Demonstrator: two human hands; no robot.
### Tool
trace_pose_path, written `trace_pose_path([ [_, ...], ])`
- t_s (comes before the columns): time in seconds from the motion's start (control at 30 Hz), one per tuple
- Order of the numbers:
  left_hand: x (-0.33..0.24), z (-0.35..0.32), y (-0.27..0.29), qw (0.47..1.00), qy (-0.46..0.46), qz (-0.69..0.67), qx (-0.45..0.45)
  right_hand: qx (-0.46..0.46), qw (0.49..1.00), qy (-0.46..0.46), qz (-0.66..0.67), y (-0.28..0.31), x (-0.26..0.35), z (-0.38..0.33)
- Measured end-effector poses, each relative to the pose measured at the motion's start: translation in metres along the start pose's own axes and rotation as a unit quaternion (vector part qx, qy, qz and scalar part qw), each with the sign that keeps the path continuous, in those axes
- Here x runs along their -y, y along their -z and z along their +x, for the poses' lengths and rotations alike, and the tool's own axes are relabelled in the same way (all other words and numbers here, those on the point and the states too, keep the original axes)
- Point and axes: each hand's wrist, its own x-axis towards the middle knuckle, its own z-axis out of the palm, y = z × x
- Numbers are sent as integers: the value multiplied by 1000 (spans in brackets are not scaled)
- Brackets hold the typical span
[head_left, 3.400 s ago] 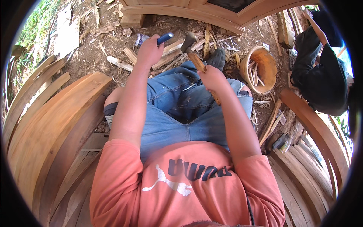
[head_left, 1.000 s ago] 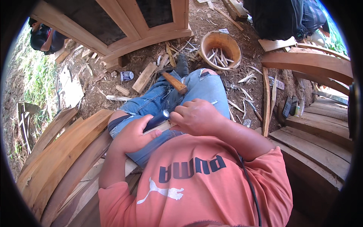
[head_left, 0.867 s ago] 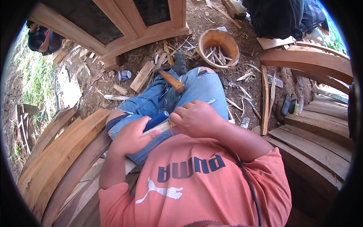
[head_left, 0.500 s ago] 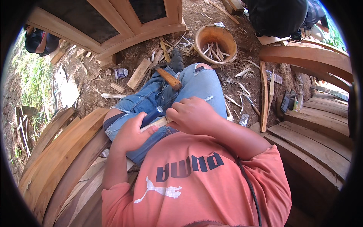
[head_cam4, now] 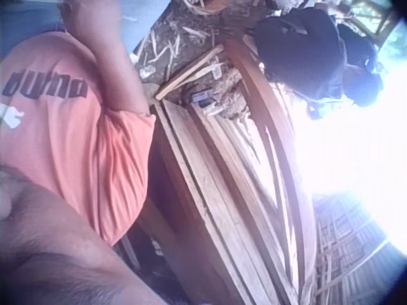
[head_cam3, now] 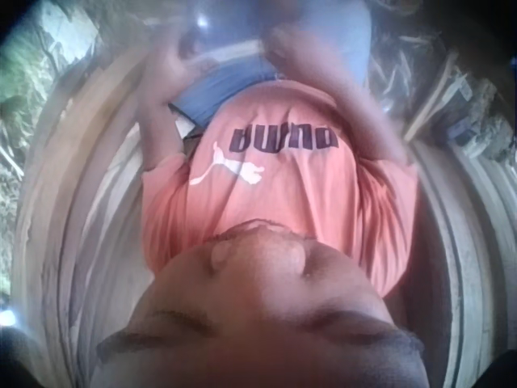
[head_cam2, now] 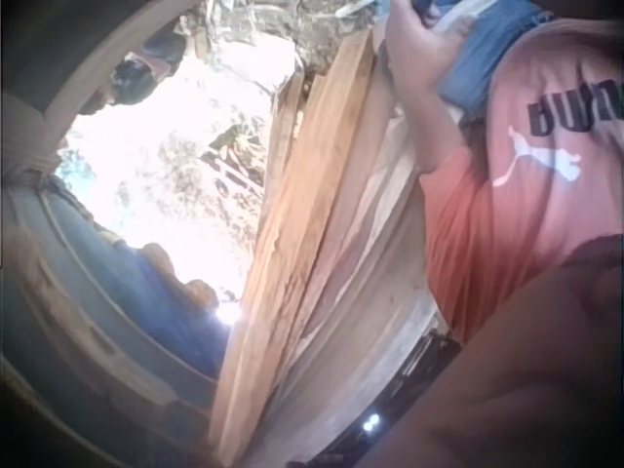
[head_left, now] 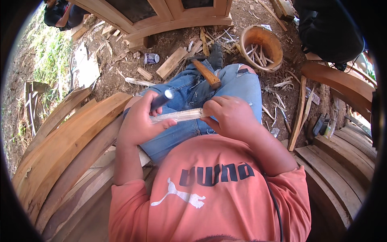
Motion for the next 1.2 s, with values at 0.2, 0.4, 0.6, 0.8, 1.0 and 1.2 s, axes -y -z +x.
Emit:
trace_pose_path([
  [0.2,-17,-2,-8,989,-8,149,12,64,998,-17,-7,10,4,12],
  [0.4,1,-5,-14,996,-32,79,14,154,982,-97,59,22,6,20],
  [0.6,10,3,-8,992,81,-13,101,154,976,-114,108,22,-6,33],
  [0.8,33,8,1,992,82,-44,80,71,997,42,11,25,-15,47],
  [1.0,88,53,25,986,160,48,7,94,995,-19,29,3,-34,69],
  [1.2,158,103,22,957,184,219,-51,150,987,-60,19,-27,-64,120],
])
